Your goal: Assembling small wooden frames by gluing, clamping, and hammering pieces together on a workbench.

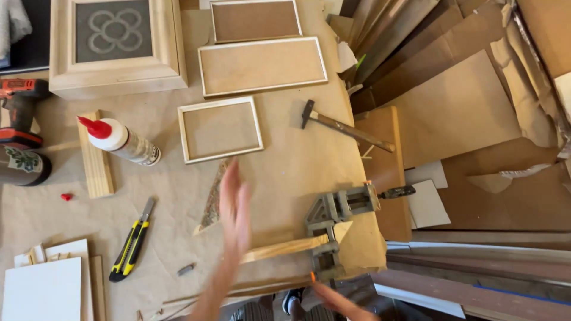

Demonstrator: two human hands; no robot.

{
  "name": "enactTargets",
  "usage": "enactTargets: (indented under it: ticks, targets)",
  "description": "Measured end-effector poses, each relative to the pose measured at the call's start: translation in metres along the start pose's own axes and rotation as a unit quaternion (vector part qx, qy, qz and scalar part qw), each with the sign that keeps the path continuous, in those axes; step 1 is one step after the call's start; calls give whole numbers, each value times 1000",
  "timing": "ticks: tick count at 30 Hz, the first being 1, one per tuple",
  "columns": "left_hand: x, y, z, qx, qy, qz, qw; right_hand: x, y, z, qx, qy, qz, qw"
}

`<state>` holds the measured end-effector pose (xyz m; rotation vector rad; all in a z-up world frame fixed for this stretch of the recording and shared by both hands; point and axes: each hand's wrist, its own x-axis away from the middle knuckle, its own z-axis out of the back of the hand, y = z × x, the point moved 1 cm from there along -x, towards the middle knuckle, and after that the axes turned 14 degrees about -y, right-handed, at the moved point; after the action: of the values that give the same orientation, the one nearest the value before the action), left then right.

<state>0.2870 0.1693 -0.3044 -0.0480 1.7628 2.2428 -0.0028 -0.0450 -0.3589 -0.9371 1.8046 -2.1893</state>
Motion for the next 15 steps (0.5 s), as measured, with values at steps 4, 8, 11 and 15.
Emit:
enactTargets:
  ticks: [4, 8, 11, 15]
  targets:
    - [119, 57, -9, 309, 226, 97, 919, -65, -171, -23, 14, -44, 4, 999]
    - [182, 63, 43, 488, 263, 31, 832, -68, -138, -79, 158, -163, 256, 940]
    - [186, 129, 51, 373, 266, 13, 889, -39, -162, -108, 238, -25, 219, 946]
    - [197, 184, 29, 337, 405, 119, 841, -17, -178, -118, 198, -103, 196, 955]
